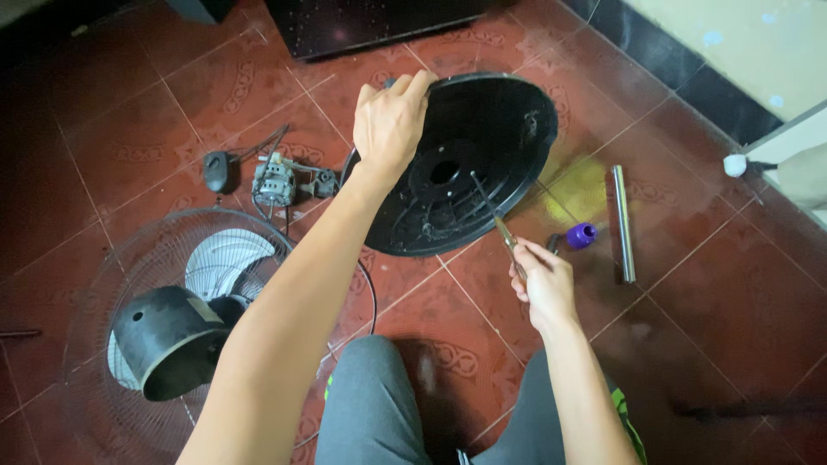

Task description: The person assembles the base of an electric fan by inserting the central pole into the base plate and securing it with screws using a screwdriver. The person handles the base plate, pole, screws, and screwdriver.

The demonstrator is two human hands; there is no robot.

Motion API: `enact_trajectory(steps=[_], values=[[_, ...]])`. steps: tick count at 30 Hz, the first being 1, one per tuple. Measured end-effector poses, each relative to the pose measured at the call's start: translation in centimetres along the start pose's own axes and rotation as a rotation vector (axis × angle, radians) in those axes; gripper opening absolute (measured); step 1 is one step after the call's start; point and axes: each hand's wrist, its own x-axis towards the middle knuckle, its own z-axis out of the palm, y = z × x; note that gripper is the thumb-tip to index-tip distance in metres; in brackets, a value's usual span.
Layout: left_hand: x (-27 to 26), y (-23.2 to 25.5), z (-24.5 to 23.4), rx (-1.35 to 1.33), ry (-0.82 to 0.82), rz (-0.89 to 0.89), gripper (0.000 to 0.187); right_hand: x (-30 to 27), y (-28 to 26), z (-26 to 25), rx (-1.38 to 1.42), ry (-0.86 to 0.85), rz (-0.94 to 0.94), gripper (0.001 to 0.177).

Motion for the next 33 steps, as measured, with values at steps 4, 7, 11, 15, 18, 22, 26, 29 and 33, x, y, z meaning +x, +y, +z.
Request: enact_trajectory(steps=[4, 7, 11, 15, 18, 22, 26, 29, 33], values=[[0.0, 0.0, 0.3, -0.013, 0.019, 0.012, 0.016, 0.3, -0.1, -0.4, 0.06, 0.014, 0.058, 0.03], [-0.2, -0.7, 0.5, -0.003, 0.01, 0.015, 0.016, 0.3, 0.6, -0.3, 0.004, -0.002, 0.036, 0.032], [-0.3, -2.6, 0.9, 0.104, 0.024, 0.037, 0.013, -1.6, 3.7, 0.6, -0.551, 0.096, -0.566, 0.029], [-0.2, -4.2, 1.8, 0.125, 0.002, 0.086, 0.014, -3.4, 8.1, 1.7, -0.709, 0.232, -0.431, 0.034], [0.0, -4.5, 2.4, 0.129, -0.046, 0.105, 0.017, -2.7, 11.3, 2.9, -0.577, 0.294, -0.494, 0.029], [-0.8, -3.9, 1.2, 0.118, -0.072, 0.099, 0.045, -1.6, 15.6, 3.9, -0.469, 0.411, -0.336, 0.031], [-8.2, -1.3, -1.4, 0.047, 0.073, -0.347, 0.09, 1.2, 18.6, 3.8, -0.548, 0.52, -0.415, 0.035], [-15.3, 1.1, -1.1, 0.011, 0.082, -0.643, 0.109, 3.6, 19.6, 3.7, -0.619, 0.54, -0.424, 0.034], [-21.0, 0.4, 1.2, -0.137, 0.031, -0.886, 0.1, 6.0, 19.3, 3.8, -0.596, 0.504, -0.331, 0.034]])
